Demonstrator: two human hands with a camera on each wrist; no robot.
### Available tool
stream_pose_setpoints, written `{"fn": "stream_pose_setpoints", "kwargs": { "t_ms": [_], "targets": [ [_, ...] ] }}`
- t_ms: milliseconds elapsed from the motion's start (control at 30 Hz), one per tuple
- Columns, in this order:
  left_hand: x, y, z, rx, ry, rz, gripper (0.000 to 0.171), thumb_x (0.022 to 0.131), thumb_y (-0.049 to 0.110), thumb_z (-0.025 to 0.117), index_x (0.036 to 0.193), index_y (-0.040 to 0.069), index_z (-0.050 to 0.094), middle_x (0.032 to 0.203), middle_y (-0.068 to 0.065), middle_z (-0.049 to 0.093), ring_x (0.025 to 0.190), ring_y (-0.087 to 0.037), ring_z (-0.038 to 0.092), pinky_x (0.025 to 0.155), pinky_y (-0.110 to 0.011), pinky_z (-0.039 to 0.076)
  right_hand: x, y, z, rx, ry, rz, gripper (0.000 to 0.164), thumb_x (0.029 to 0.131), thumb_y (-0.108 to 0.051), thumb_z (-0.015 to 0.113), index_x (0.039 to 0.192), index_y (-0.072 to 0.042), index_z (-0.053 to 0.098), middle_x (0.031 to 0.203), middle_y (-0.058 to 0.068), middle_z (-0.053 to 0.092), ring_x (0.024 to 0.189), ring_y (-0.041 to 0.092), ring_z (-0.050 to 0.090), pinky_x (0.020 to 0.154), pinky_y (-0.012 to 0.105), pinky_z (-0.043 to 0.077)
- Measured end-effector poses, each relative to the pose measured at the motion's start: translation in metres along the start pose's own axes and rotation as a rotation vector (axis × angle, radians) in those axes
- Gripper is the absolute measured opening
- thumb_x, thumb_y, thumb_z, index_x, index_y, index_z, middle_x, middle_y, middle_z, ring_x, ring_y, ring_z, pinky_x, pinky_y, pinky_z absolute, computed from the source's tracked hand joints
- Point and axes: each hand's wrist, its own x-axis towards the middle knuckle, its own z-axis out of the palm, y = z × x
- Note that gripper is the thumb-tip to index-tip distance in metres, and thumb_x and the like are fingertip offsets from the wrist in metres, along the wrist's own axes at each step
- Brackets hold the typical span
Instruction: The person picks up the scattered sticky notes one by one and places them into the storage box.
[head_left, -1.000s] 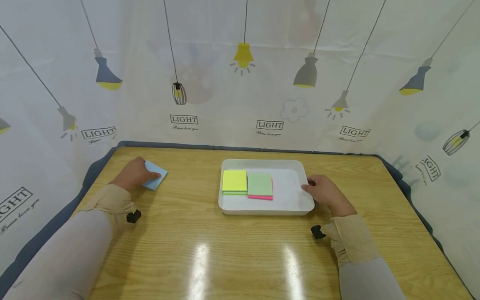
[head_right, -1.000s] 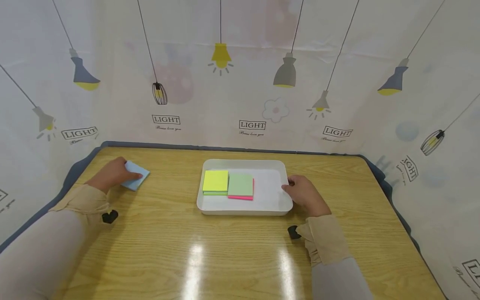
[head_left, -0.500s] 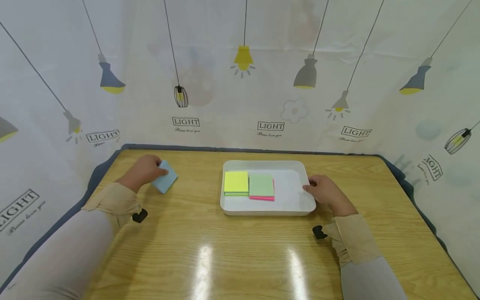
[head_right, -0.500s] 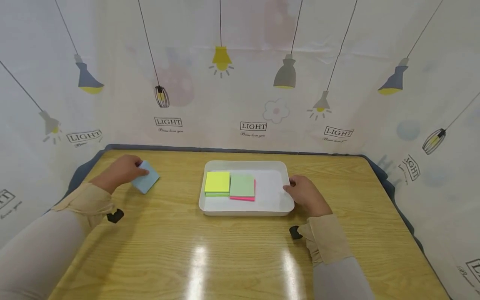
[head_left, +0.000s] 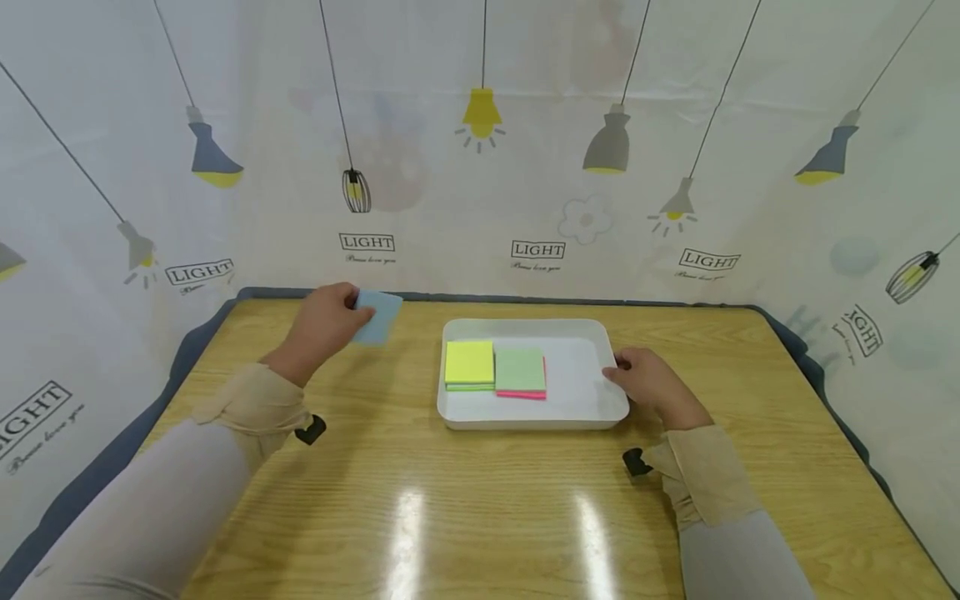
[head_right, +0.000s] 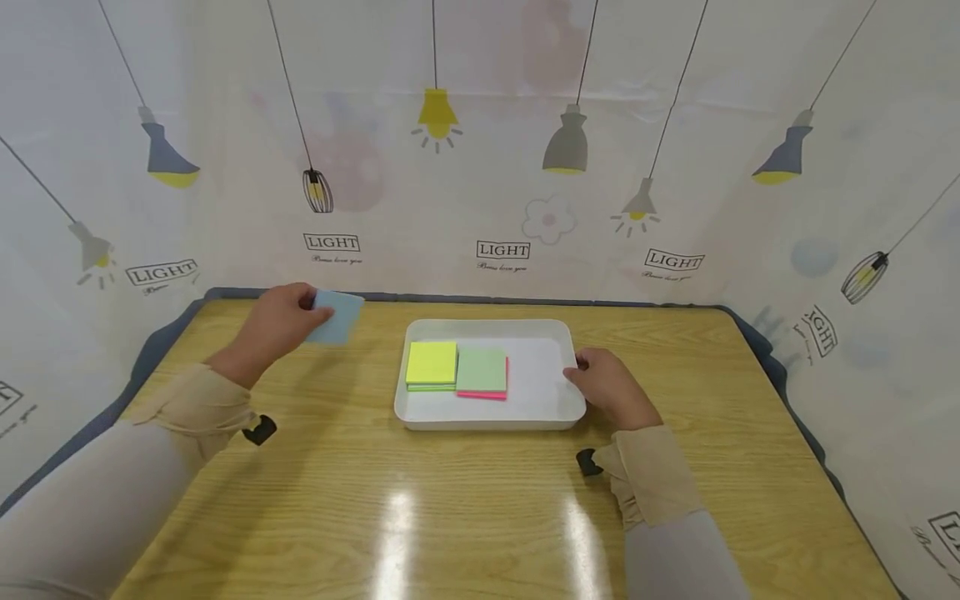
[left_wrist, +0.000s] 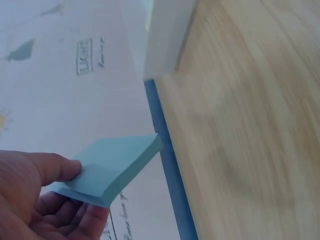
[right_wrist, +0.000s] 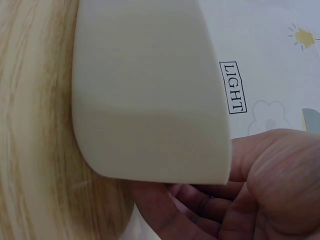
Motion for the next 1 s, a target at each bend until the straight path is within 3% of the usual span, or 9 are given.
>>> {"fn": "stream_pose_setpoints", "kwargs": {
  "t_ms": [233,433,567,800,1000],
  "targets": [
    [0.002,0.030,0.016,-0.167,0.003,-0.014,0.022,0.089,0.031,0.060,0.092,0.010,0.057,0.085,-0.008,0.056,0.071,-0.022,0.048,0.061,-0.036,0.041,0.001,-0.002,0.001,-0.009,0.006,0.008,0.029,0.094,-0.023,0.051,0.107,0.002,0.056,0.094,0.014,0.055,0.081,0.024,0.048,0.068,0.034,0.043],
    [0.009,0.053,0.034,-0.298,-0.048,0.000,0.023,0.087,0.034,0.062,0.094,0.012,0.059,0.090,-0.007,0.060,0.075,-0.022,0.052,0.061,-0.035,0.045,0.000,-0.002,0.002,0.044,-0.015,0.025,0.038,0.095,-0.023,0.051,0.121,0.004,0.052,0.105,0.018,0.057,0.085,0.024,0.052,0.070,0.033,0.046],
    [0.014,0.069,0.054,-0.338,-0.093,-0.041,0.025,0.084,0.035,0.066,0.095,0.013,0.062,0.095,-0.004,0.061,0.082,-0.019,0.053,0.067,-0.035,0.048,-0.001,-0.001,0.002,0.062,-0.016,0.034,0.036,0.095,-0.022,0.050,0.121,0.003,0.052,0.105,0.018,0.057,0.084,0.024,0.052,0.068,0.032,0.047],
    [0.016,0.096,0.095,-0.591,-0.224,-0.123,0.023,0.083,0.027,0.069,0.097,0.010,0.064,0.098,-0.006,0.065,0.085,-0.017,0.060,0.080,-0.039,0.053,-0.002,0.000,0.002,0.070,-0.007,0.025,0.033,0.094,-0.022,0.050,0.117,0.002,0.054,0.101,0.017,0.057,0.081,0.023,0.052,0.065,0.032,0.047],
    [0.015,0.114,0.125,-0.754,-0.339,-0.197,0.024,0.082,0.021,0.069,0.102,0.007,0.065,0.103,-0.009,0.065,0.083,-0.017,0.063,0.078,-0.035,0.054,-0.001,-0.001,0.001,0.047,-0.012,0.026,0.039,0.094,-0.024,0.051,0.123,0.003,0.052,0.109,0.019,0.058,0.087,0.025,0.053,0.071,0.035,0.047]
  ]
}}
